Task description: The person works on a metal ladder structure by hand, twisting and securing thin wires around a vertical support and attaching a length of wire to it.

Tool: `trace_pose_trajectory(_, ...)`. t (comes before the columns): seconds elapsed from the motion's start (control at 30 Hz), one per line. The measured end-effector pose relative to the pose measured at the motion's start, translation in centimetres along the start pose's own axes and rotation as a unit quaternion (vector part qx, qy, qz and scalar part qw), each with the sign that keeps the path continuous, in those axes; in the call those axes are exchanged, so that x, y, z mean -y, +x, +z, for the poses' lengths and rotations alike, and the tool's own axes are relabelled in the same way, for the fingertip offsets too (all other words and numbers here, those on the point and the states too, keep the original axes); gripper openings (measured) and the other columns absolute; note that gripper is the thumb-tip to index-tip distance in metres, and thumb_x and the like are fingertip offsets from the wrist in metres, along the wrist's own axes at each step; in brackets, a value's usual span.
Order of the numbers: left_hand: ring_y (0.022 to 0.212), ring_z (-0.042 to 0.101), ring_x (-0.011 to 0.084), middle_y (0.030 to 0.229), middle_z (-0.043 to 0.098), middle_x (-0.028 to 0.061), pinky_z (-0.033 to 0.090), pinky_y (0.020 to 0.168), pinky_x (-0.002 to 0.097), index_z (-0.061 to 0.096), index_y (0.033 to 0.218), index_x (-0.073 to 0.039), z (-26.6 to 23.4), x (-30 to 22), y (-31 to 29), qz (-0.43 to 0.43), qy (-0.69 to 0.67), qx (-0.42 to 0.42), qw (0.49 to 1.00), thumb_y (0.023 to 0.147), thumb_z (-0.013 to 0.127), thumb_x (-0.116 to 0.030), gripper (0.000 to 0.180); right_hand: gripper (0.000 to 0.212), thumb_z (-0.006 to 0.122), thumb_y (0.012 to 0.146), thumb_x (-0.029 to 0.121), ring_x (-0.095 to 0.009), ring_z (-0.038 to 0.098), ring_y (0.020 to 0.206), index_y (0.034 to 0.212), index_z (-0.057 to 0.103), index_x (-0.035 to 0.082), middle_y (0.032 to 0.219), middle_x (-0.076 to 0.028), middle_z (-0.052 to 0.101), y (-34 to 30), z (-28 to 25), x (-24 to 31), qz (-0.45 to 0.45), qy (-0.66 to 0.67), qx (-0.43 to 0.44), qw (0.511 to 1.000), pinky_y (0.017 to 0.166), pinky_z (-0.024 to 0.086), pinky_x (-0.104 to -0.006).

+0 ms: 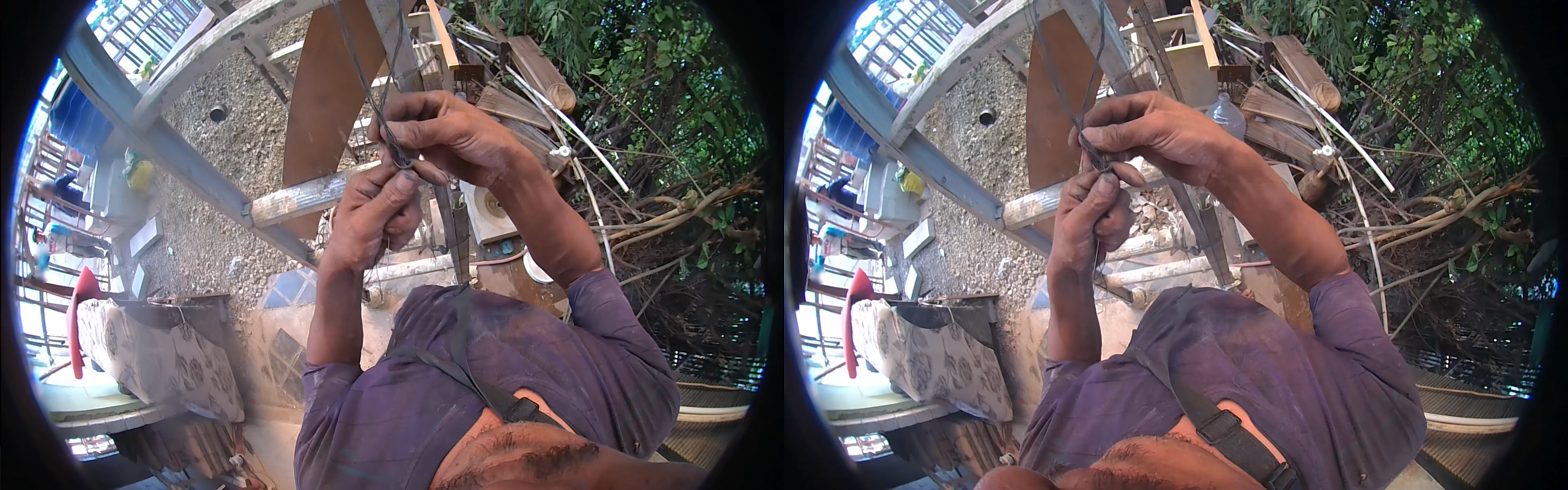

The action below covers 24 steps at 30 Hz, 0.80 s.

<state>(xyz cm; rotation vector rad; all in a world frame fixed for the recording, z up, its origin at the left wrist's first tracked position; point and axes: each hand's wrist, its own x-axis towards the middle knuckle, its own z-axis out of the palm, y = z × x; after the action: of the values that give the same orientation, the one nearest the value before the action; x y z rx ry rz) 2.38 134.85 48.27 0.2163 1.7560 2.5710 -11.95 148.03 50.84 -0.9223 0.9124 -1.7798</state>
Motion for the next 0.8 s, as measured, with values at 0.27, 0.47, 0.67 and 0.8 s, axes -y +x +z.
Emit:
trace_pose_trajectory(0.27, 0.047, 0.041, 0.0062, 0.061, 0.049, -0.0016, 0.031, 0.042, 0.0229, 0.067, 0.115, 0.000, 2.2, 1.5, 2.7, 0.088, 0.059, -0.081, 0.991, 0.106, 0.055, -0.028, 0.032, 0.036, 0.074, 0.093, 0.028, -0.014, 0.069, 0.084, 0.107, 0.066, -0.004, 0.098, -0.011, 0.069, 1.8, -1.7, -1.2, -0.003, 0.091, 0.047, 0.995, 0.073, 0.058, -0.0267)
trace_pose_trajectory(0.47, 0.083, 0.057, 0.0072, 0.095, 0.066, 0.0012, 0.046, 0.074, 0.0235, 0.070, 0.121, 0.000, 2.0, 2.3, 2.9, 0.109, 0.175, -0.170, 0.964, 0.101, 0.066, -0.024, 0.032, 0.043, 0.066, 0.100, 0.028, -0.015, 0.066, 0.105, 0.130, 0.061, -0.001, 0.122, -0.010, 0.067, -4.5, -0.3, -2.1, -0.111, -0.110, -0.245, 0.957, 0.089, 0.053, -0.0271)
trace_pose_trajectory(0.67, 0.082, 0.058, 0.0069, 0.096, 0.066, 0.0004, 0.046, 0.072, 0.0232, 0.072, 0.121, -0.002, 2.3, 2.3, 3.6, 0.090, 0.177, -0.188, 0.962, 0.097, 0.070, -0.018, 0.028, 0.047, 0.078, 0.090, 0.019, -0.016, 0.069, 0.102, 0.133, 0.061, 0.009, 0.118, -0.006, 0.070, -5.9, -0.3, -3.1, -0.263, -0.399, -0.266, 0.837, 0.084, 0.055, -0.0327)
trace_pose_trajectory(0.8, 0.077, 0.058, 0.0082, 0.091, 0.067, 0.0038, 0.047, 0.065, 0.0254, 0.072, 0.116, 0.002, 2.4, 2.9, 4.0, 0.131, 0.355, -0.249, 0.892, 0.095, 0.072, -0.017, 0.028, 0.042, 0.080, 0.085, 0.014, -0.018, 0.071, 0.095, 0.125, 0.068, 0.009, 0.107, -0.008, 0.073, -4.7, -0.2, 0.2, -0.355, -0.539, -0.229, 0.728, 0.081, 0.056, -0.0334)
